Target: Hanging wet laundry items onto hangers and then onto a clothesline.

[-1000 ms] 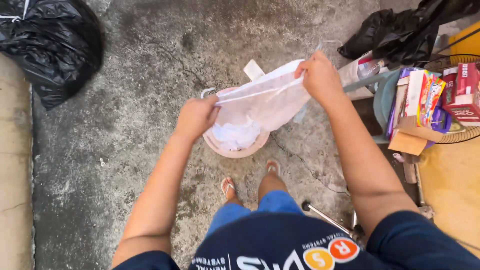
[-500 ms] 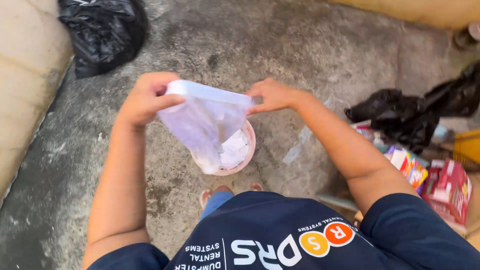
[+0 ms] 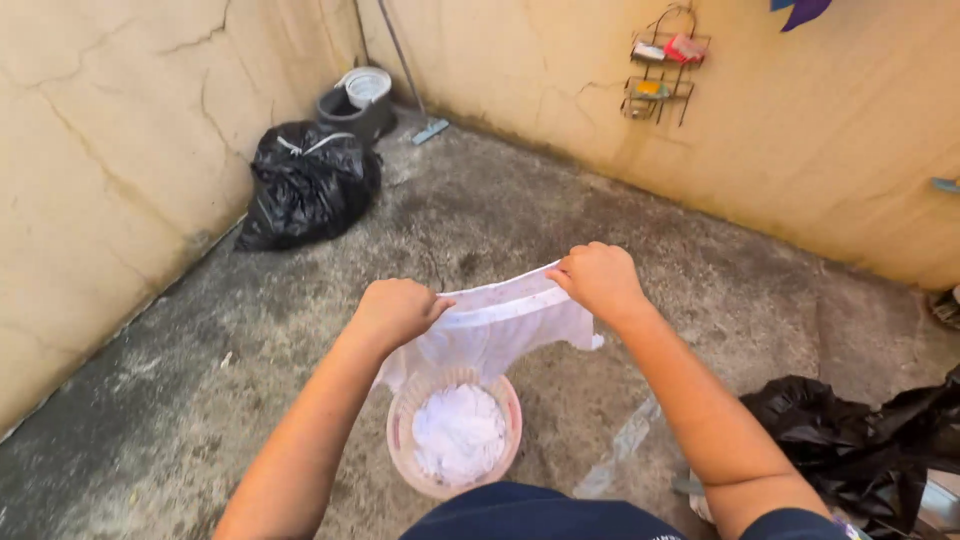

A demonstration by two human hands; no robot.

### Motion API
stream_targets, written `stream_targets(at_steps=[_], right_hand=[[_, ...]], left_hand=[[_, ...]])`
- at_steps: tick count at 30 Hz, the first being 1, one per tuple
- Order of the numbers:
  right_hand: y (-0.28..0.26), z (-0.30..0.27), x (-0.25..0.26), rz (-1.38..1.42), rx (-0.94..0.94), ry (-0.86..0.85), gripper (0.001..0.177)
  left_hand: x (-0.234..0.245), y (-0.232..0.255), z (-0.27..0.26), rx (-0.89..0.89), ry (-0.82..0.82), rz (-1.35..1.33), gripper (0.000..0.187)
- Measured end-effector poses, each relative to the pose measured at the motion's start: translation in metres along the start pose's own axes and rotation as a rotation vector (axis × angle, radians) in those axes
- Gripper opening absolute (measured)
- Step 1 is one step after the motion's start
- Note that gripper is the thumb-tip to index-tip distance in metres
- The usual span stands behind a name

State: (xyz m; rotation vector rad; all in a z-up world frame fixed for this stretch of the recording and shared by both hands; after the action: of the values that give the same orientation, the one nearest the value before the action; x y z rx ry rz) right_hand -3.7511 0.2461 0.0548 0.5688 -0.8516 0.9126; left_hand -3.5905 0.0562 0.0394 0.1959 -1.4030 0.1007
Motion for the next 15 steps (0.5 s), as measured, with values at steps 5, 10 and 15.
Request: stream_targets(at_steps=[5, 10, 15], right_hand=[[0.052, 0.027, 0.045, 0.059, -0.213, 0.129, 0.033], [0.077, 0.053, 0.065, 0.353, -0.208, 0.319, 0.039], [0.045, 0.092, 0.056, 0.373, 0.072, 0.083, 0.039]], left_hand=[[0.057, 0.009, 0.031, -0.133, 0.136, -0.363, 0.043], [0.089, 0.013, 0.068, -0.137, 0.302, -0.852, 0.034], [0.090, 0.057, 0.091, -0.121, 0.156, -0.649, 0.035]])
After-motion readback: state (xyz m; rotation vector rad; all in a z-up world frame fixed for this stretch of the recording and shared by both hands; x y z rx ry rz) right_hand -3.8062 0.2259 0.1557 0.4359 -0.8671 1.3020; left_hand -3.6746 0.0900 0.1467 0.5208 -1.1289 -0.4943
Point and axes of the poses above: each hand's wrist, its own z-axis towards the middle knuckle, its own x-axis out of the back of the hand, y = z × x, the point moved 10 cm from there along z, towards the middle knuckle, and after that the axes turned 15 degrees about y, right-handed, at the moved point
